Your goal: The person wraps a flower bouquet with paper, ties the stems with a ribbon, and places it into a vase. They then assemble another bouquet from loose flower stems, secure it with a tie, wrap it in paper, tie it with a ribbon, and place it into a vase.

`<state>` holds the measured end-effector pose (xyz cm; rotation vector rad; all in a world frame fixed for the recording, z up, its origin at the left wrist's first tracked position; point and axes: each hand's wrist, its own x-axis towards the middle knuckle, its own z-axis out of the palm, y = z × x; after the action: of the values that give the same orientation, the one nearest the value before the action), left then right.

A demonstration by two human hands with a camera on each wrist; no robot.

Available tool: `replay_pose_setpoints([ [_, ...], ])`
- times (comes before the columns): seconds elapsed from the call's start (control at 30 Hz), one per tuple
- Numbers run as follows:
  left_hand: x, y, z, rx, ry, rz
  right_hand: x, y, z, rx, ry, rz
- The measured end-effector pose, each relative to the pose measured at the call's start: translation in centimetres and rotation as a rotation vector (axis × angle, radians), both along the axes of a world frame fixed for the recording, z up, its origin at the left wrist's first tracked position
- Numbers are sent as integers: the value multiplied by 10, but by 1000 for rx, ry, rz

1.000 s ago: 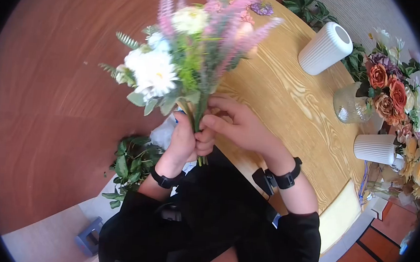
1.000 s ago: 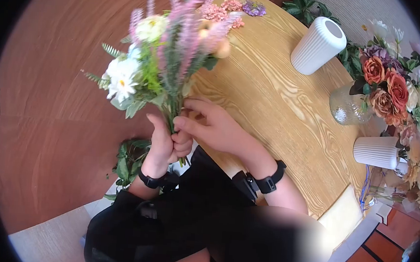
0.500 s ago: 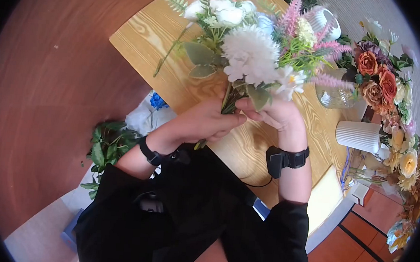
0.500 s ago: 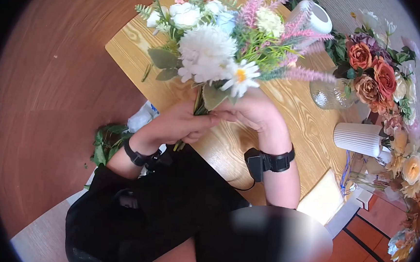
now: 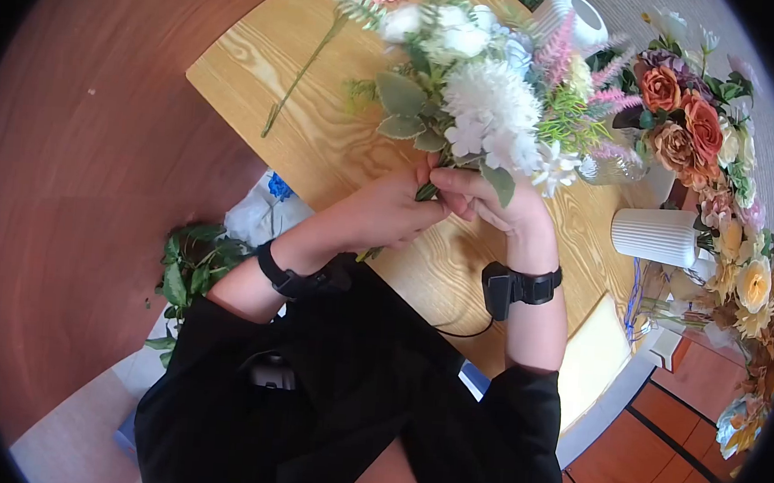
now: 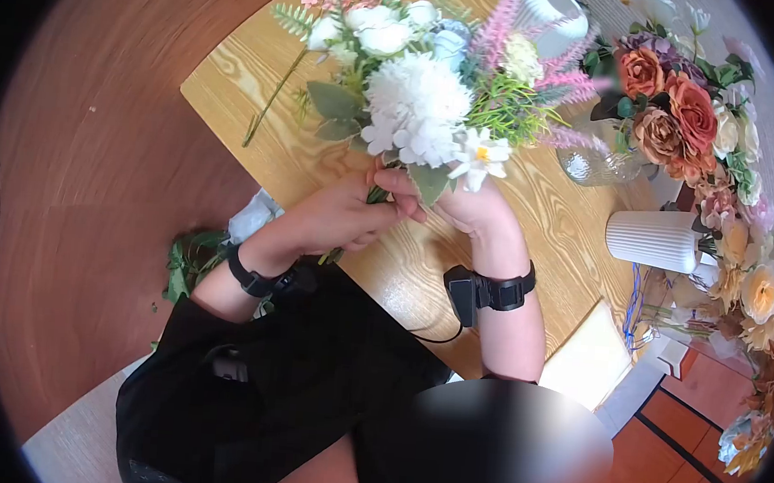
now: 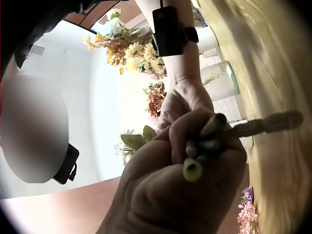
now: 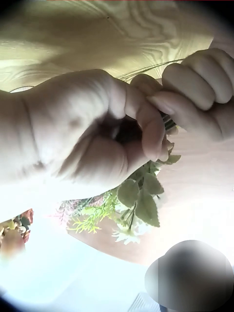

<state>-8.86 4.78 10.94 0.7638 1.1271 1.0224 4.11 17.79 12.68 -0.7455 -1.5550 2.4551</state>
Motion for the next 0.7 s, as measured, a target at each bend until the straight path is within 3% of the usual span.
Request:
replay_pose_setpoints([
  [0.07, 1, 3, 5, 77, 74, -30, 11, 8, -10, 182, -43, 115],
  [0.1, 1, 1, 11, 83, 189, -50, 18, 9, -26, 49, 134, -26],
  [0.13, 0, -1, 17, 92, 305, -70, 26, 13, -36, 19, 194, -12],
  [0.17, -4, -3, 13, 112, 318, -91, 27, 11, -34, -10, 254, 2],
  [0.23, -15, -11, -13, 2, 151, -248, 28, 9, -28, 162, 324, -29],
  [0.3, -23, -24, -35, 71, 194, -207, 30, 12, -32, 340, 5, 118],
  [0.33, -25, -28, -43, 126, 220, -145, 33, 14, -29, 642, -507, 266],
  [0.37, -24, -29, -50, 139, 233, -149, 31, 6, -7, 655, -499, 254],
  [0.43, -24, -32, -57, 425, 563, -157, 23, -13, 52, 411, -218, 41],
  [0.47, -19, -34, -55, 474, 426, -45, 21, -10, 53, 421, -209, 39],
  [0.5, -17, -34, -64, 482, 434, -41, 18, -7, 53, 441, -182, 36],
  [0.53, -18, -32, -81, 491, 525, -77, 16, -4, 51, 459, -154, 34],
  [0.6, -17, -30, -82, 494, 683, -99, 12, 1, 44, 486, -100, 33],
  [0.63, -18, -30, -80, 493, 687, -92, 10, 3, 39, 498, -76, 35],
  [0.7, -19, -24, -66, 496, 378, -26, 9, 6, 31, 517, -33, 35],
])
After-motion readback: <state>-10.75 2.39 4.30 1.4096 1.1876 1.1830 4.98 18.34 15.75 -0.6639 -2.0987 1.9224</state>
